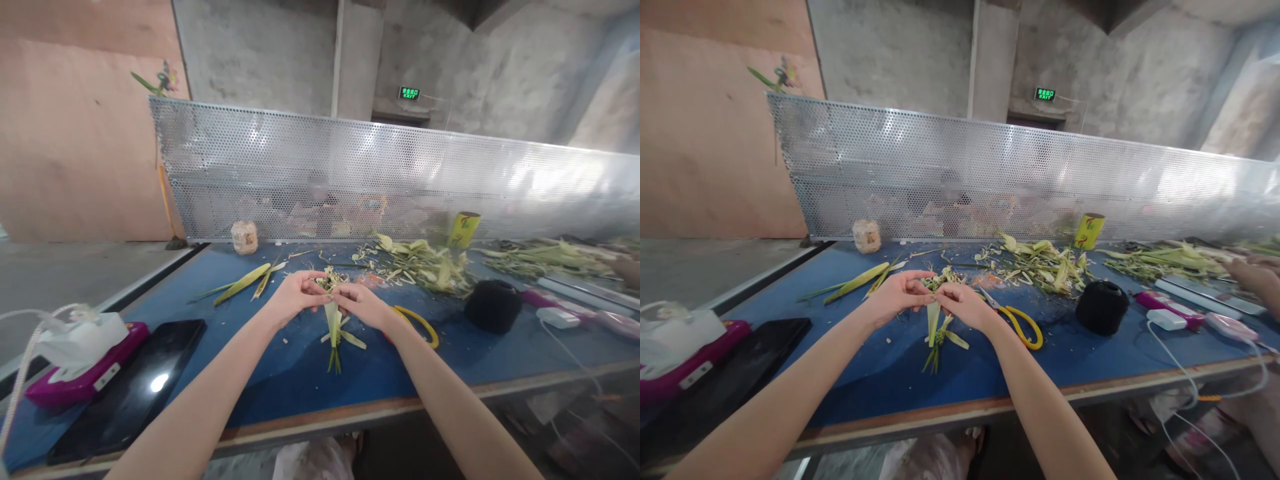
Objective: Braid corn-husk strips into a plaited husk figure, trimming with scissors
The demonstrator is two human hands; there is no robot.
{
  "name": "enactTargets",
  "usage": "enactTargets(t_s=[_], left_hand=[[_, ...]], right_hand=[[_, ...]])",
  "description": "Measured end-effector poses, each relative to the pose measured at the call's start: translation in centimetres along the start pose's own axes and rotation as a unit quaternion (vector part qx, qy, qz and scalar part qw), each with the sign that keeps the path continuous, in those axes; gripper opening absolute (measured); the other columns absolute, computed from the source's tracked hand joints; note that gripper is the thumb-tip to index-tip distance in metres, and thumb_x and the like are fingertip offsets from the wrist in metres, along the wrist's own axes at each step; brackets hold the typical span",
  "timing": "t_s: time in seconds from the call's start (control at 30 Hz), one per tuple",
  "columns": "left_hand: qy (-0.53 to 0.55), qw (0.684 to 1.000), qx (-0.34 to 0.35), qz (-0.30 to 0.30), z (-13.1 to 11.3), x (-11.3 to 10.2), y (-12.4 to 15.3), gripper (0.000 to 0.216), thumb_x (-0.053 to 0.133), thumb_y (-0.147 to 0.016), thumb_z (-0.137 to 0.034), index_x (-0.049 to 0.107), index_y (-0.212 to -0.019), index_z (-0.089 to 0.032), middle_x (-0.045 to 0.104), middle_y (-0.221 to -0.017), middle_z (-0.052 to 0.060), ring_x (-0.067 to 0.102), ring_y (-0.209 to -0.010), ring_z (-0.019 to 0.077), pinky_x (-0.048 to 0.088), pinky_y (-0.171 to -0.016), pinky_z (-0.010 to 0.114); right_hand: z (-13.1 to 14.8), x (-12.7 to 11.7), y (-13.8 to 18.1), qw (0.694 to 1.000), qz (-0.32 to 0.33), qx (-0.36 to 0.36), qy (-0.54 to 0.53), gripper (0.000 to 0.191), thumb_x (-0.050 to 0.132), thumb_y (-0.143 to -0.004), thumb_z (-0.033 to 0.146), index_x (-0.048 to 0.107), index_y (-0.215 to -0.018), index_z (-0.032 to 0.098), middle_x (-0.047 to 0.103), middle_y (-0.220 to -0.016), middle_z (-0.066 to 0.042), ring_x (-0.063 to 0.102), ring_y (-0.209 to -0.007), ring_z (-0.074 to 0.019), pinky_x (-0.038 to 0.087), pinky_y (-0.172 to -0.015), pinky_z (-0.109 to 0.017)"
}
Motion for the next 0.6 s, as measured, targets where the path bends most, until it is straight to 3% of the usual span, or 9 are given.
enactTargets(t_s=[0.3,0.43,0.6], left_hand=[[-0.035,0.999,0.039,-0.007,-0.18,0.01,-0.01,0.056,0.073,-0.054,-0.026,0.05,-0.103,-0.014,0.061,-0.065,0.0,0.05,-0.049,0.0078,0.04,-0.047,0.021],[-0.035,0.999,0.01,0.009,-0.2,0.04,0.17,0.064,0.072,-0.056,-0.029,0.045,-0.111,-0.012,0.063,-0.071,0.002,0.052,-0.049,0.0085,0.042,-0.049,0.024],[-0.046,0.998,0.031,0.011,-0.3,-0.17,0.1,0.069,0.068,-0.061,-0.033,0.037,-0.12,-0.014,0.064,-0.075,0.004,0.05,-0.045,0.0075,0.041,-0.049,0.024]], right_hand=[[-0.13,-0.06,-0.04,1.0,-0.015,-0.005,0.0,0.031,0.04,-0.081,0.043,0.047,-0.066,0.017,0.042,-0.054,0.004,0.039,-0.05,-0.0078,0.033,-0.052,-0.022],[-0.36,-0.15,-0.04,1.0,-0.001,-0.003,0.002,0.028,0.042,-0.08,0.042,0.048,-0.069,0.017,0.043,-0.057,0.004,0.041,-0.052,-0.0085,0.034,-0.053,-0.022],[-0.32,-0.2,-0.07,1.0,-0.001,-0.011,-0.001,0.028,0.043,-0.08,0.043,0.048,-0.069,0.017,0.045,-0.06,0.003,0.043,-0.056,-0.0094,0.036,-0.056,-0.023]])
Point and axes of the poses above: each hand's wrist, its own y-axis away from the middle knuckle, its own x-axis out of the palm, z = x × y, the point moved 3 cm from there along -y, towards the middle knuckle
